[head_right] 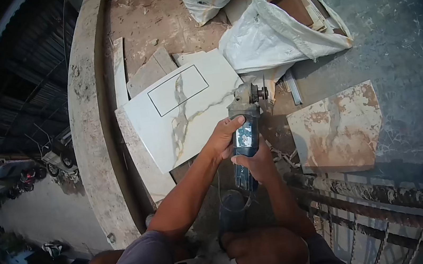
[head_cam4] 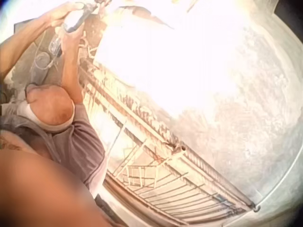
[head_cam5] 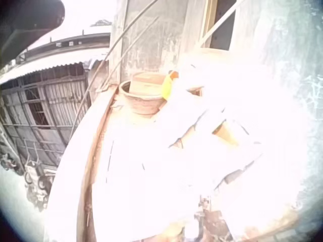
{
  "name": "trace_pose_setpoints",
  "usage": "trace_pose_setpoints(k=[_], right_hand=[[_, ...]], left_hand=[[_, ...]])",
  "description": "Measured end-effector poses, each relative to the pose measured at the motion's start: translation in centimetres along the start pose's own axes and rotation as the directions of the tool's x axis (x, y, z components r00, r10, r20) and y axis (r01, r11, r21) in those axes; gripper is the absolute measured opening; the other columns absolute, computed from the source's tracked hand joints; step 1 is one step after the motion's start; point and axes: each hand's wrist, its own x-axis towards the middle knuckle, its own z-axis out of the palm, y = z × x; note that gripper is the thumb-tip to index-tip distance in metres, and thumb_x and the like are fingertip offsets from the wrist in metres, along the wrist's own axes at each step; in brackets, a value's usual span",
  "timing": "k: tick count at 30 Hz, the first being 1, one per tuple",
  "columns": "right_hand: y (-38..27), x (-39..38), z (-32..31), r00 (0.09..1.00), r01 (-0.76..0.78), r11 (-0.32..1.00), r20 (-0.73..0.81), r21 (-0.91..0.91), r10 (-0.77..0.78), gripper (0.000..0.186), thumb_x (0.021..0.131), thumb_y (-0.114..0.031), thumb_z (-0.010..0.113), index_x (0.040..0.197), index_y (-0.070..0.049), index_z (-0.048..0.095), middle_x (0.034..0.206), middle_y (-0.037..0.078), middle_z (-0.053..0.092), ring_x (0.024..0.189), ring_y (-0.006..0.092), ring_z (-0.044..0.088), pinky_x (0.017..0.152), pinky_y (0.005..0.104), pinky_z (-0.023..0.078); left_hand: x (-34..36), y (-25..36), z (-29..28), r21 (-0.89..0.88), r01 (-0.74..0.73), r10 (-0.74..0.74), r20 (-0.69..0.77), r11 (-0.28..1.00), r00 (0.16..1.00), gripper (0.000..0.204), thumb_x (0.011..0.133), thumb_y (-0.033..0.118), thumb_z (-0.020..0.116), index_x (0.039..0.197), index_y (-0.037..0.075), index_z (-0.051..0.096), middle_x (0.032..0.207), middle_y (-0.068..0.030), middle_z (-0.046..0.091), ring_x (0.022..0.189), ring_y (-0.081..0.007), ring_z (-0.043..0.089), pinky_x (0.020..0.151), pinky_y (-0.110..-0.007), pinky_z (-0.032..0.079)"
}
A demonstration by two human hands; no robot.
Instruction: Cutting a rectangular hole in a ceramic tile using an angle grinder.
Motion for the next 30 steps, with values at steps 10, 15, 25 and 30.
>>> trace_pose_setpoints(k=[10,15,25,30], right_hand=[[1.8,-0.4,-1.6,0.98,-0.068,0.995,-0.18,0.07,0.08,0.057,0.065,-0.005,0.076,0.115,-0.002,0.049,0.091,0.005,0.059,0.08,0.0153,0.06,0.074,0.0311,0.05],[1.7,-1.9,-3.0,0.922,-0.168,0.986,-0.353,0.009,0.16,0.057,0.065,-0.009,0.075,0.115,-0.001,0.049,0.091,0.009,0.06,0.083,0.0182,0.063,0.074,0.0331,0.051],[10.5,-0.1,-4.7,0.828,-0.319,0.891,-0.553,-0.322,0.096,0.066,0.064,-0.02,0.075,0.119,0.004,0.048,0.103,0.021,0.063,0.093,0.0334,0.064,0.085,0.0404,0.049],[11.9,0.5,-4.9,0.81,-0.337,0.861,-0.584,-0.382,0.058,0.062,0.063,-0.017,0.076,0.115,0.003,0.05,0.095,0.016,0.063,0.085,0.0277,0.064,0.079,0.0379,0.051]], left_hand=[[-3.6,4.5,-3.7,0.943,0.303,0.142,-0.321,0.137,0.936,0.059,0.083,0.054,0.068,0.082,-0.005,0.062,0.073,-0.0175,0.065,0.071,-0.028,0.065,0.067,-0.038,0.05],[-16.0,12.9,-11.3,0.767,0.637,0.526,-0.511,-0.077,0.679,0.049,0.082,0.044,0.073,0.071,0.0,0.054,0.064,-0.0168,0.059,0.06,-0.03,0.06,0.06,-0.041,0.049],[-15.9,3.7,-16.0,0.233,0.022,0.162,-0.739,0.972,0.654,0.041,0.095,0.027,0.062,0.121,-0.001,0.047,0.113,-0.0106,0.06,0.103,-0.0214,0.058,0.095,-0.038,0.047],[-16.3,5.6,-15.6,0.401,-0.174,0.422,-0.694,0.899,0.583,0.031,0.097,0.025,0.059,0.115,0.001,0.051,0.111,-0.0089,0.061,0.098,-0.0186,0.059,0.093,-0.034,0.046]])
